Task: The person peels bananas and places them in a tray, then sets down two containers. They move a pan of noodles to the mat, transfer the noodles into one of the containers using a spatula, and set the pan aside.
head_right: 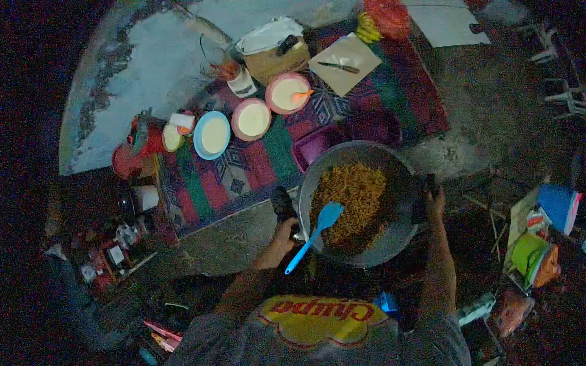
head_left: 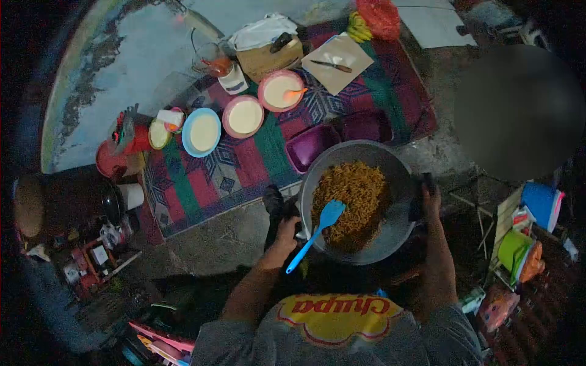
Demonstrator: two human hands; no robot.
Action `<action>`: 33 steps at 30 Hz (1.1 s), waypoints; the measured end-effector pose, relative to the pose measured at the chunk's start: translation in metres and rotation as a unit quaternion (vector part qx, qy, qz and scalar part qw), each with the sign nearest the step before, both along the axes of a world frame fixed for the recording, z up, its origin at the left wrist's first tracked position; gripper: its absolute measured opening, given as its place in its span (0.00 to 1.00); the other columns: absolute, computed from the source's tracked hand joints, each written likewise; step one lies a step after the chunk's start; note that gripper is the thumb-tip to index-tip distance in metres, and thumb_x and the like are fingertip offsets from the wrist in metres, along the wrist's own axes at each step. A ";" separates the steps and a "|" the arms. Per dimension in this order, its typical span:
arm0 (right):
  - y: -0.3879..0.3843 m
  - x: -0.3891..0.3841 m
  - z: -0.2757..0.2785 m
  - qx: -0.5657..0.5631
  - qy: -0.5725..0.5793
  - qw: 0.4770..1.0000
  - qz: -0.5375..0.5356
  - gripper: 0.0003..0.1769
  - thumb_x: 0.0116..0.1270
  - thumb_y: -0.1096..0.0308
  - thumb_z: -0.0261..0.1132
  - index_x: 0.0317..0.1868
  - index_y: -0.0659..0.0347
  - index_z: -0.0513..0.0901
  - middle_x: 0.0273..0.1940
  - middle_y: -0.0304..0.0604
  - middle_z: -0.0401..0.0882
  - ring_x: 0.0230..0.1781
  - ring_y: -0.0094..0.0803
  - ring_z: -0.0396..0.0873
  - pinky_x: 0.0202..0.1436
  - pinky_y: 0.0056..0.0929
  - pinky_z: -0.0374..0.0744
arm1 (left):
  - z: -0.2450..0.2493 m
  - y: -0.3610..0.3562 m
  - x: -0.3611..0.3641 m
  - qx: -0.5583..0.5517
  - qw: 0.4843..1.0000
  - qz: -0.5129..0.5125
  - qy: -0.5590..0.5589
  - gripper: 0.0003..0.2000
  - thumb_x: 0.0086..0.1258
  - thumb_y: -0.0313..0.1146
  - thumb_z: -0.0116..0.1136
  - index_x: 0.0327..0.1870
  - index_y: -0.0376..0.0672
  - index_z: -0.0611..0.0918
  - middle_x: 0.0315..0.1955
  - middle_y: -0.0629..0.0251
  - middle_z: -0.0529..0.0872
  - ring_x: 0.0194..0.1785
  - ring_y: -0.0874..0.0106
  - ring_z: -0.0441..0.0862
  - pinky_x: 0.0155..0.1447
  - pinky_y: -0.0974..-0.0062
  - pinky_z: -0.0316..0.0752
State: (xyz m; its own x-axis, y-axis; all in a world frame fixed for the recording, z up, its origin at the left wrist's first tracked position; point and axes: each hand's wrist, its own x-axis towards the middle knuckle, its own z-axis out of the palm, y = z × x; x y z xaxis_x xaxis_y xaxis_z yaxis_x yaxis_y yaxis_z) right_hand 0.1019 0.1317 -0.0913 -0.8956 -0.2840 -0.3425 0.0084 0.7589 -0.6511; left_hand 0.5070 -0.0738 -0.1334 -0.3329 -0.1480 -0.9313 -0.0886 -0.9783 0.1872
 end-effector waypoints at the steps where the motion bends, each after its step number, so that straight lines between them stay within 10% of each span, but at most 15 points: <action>1: -0.008 -0.004 -0.031 -0.027 -0.044 0.999 0.008 0.26 0.60 0.58 0.57 0.55 0.65 0.65 0.47 0.50 0.70 0.46 0.40 0.69 0.49 0.32 0.68 | -0.012 -0.003 0.004 0.032 0.999 0.031 -0.016 0.32 0.52 0.34 0.57 0.60 0.42 0.58 0.58 0.57 0.58 0.59 0.57 0.58 0.56 0.56 0.57; 5: -0.071 0.017 -0.095 0.110 -0.076 0.990 0.043 0.26 0.59 0.57 0.58 0.53 0.67 0.67 0.47 0.52 0.71 0.48 0.38 0.70 0.51 0.33 0.66 | -0.078 -0.007 0.028 0.093 0.958 -0.109 -0.248 0.24 0.53 0.35 0.56 0.51 0.38 0.68 0.49 0.57 0.68 0.49 0.63 0.68 0.46 0.62 0.66; 6: -0.064 0.006 -0.138 0.117 -0.047 0.974 0.186 0.25 0.59 0.56 0.57 0.50 0.67 0.68 0.47 0.52 0.72 0.47 0.39 0.70 0.49 0.34 0.67 | -0.145 0.019 0.069 -0.078 0.951 -0.192 -0.231 0.20 0.53 0.35 0.56 0.46 0.38 0.71 0.44 0.58 0.71 0.45 0.65 0.69 0.45 0.62 0.66; 8: -0.085 0.025 -0.171 0.057 -0.084 0.983 0.156 0.25 0.59 0.56 0.57 0.50 0.67 0.68 0.47 0.52 0.72 0.47 0.40 0.70 0.49 0.34 0.67 | -0.116 -0.011 0.057 -0.397 0.699 -0.576 -0.148 0.20 0.48 0.40 0.60 0.43 0.46 0.74 0.39 0.63 0.78 0.42 0.62 0.75 0.41 0.65 0.72; 9: -0.096 0.033 -0.186 -0.011 -0.116 0.986 0.119 0.25 0.59 0.55 0.57 0.50 0.66 0.68 0.47 0.52 0.72 0.46 0.42 0.70 0.49 0.35 0.67 | -0.137 -0.008 0.053 -0.390 0.703 -0.576 -0.149 0.20 0.48 0.40 0.60 0.43 0.46 0.74 0.39 0.63 0.78 0.42 0.62 0.75 0.41 0.65 0.72; 10: -0.104 0.036 -0.199 -0.004 -0.120 0.985 0.122 0.25 0.59 0.55 0.57 0.50 0.66 0.68 0.47 0.52 0.72 0.46 0.42 0.70 0.49 0.35 0.67 | -0.166 0.002 0.049 -0.281 0.914 -0.245 -0.161 0.16 0.53 0.38 0.55 0.44 0.44 0.75 0.36 0.62 0.78 0.42 0.63 0.74 0.44 0.65 0.69; 11: -0.110 0.038 -0.209 0.021 -0.091 0.984 0.154 0.26 0.59 0.55 0.57 0.51 0.66 0.68 0.47 0.52 0.71 0.47 0.42 0.70 0.49 0.35 0.67 | -0.191 0.011 0.051 -0.126 0.972 0.127 -0.152 0.13 0.58 0.35 0.50 0.44 0.42 0.75 0.33 0.61 0.78 0.41 0.65 0.73 0.48 0.65 0.65; 14: -0.134 0.039 -0.232 0.088 -0.082 0.972 0.200 0.26 0.60 0.55 0.56 0.52 0.66 0.68 0.47 0.51 0.71 0.48 0.42 0.69 0.50 0.35 0.66 | -0.301 0.057 0.116 -0.377 0.916 0.016 -0.132 0.14 0.57 0.34 0.51 0.45 0.42 0.74 0.33 0.61 0.77 0.41 0.64 0.73 0.46 0.65 0.66; 15: -0.141 0.040 -0.238 0.121 -0.096 0.965 0.212 0.26 0.60 0.55 0.55 0.52 0.66 0.67 0.48 0.51 0.70 0.48 0.42 0.69 0.51 0.35 0.66 | -0.316 0.065 0.126 -0.457 0.880 -0.017 -0.126 0.14 0.57 0.34 0.51 0.45 0.43 0.74 0.33 0.60 0.76 0.41 0.64 0.73 0.46 0.64 0.67; 16: -0.137 0.031 -0.253 0.123 -0.098 0.963 0.217 0.26 0.60 0.55 0.55 0.52 0.66 0.67 0.48 0.51 0.70 0.48 0.42 0.69 0.51 0.35 0.66 | -0.319 0.069 0.124 -0.504 0.757 -0.349 -0.228 0.15 0.56 0.33 0.51 0.45 0.41 0.73 0.33 0.59 0.75 0.39 0.63 0.73 0.45 0.63 0.67; 17: -0.124 0.015 -0.275 0.034 -0.122 0.962 0.241 0.26 0.61 0.55 0.55 0.52 0.66 0.67 0.49 0.51 0.69 0.49 0.42 0.68 0.52 0.35 0.66 | -0.316 0.073 0.121 -0.477 0.531 -0.633 -0.298 0.16 0.54 0.31 0.51 0.45 0.40 0.72 0.33 0.58 0.74 0.37 0.63 0.72 0.44 0.62 0.67; 18: -0.132 0.016 -0.294 -0.066 -0.152 0.949 0.267 0.26 0.61 0.55 0.54 0.52 0.65 0.67 0.51 0.51 0.68 0.50 0.43 0.67 0.52 0.35 0.65 | -0.274 0.051 0.094 -0.325 0.762 -0.451 -0.331 0.16 0.54 0.31 0.51 0.45 0.39 0.71 0.34 0.57 0.74 0.36 0.64 0.73 0.42 0.62 0.68; 19: -0.173 0.036 -0.238 0.215 -0.066 0.933 0.281 0.23 0.63 0.57 0.51 0.53 0.64 0.67 0.52 0.50 0.67 0.51 0.43 0.67 0.53 0.35 0.65 | -0.249 0.035 0.081 -0.244 0.861 -0.301 -0.328 0.17 0.54 0.31 0.51 0.46 0.39 0.70 0.34 0.57 0.74 0.36 0.64 0.73 0.42 0.63 0.68; 20: -0.166 0.030 -0.244 0.211 -0.046 0.928 0.304 0.23 0.63 0.57 0.52 0.52 0.64 0.67 0.52 0.50 0.68 0.51 0.43 0.67 0.52 0.36 0.66 | -0.241 0.035 0.075 -0.215 0.893 -0.242 -0.314 0.17 0.54 0.31 0.51 0.47 0.39 0.70 0.35 0.57 0.73 0.37 0.63 0.73 0.42 0.63 0.68; 33: -0.168 -0.010 -0.338 0.110 -0.052 0.929 0.350 0.23 0.60 0.56 0.54 0.51 0.62 0.69 0.48 0.52 0.71 0.48 0.45 0.70 0.50 0.37 0.68 | -0.211 0.004 0.037 -0.103 0.951 -0.027 -0.291 0.26 0.56 0.35 0.54 0.55 0.39 0.61 0.40 0.56 0.72 0.41 0.62 0.72 0.43 0.63 0.69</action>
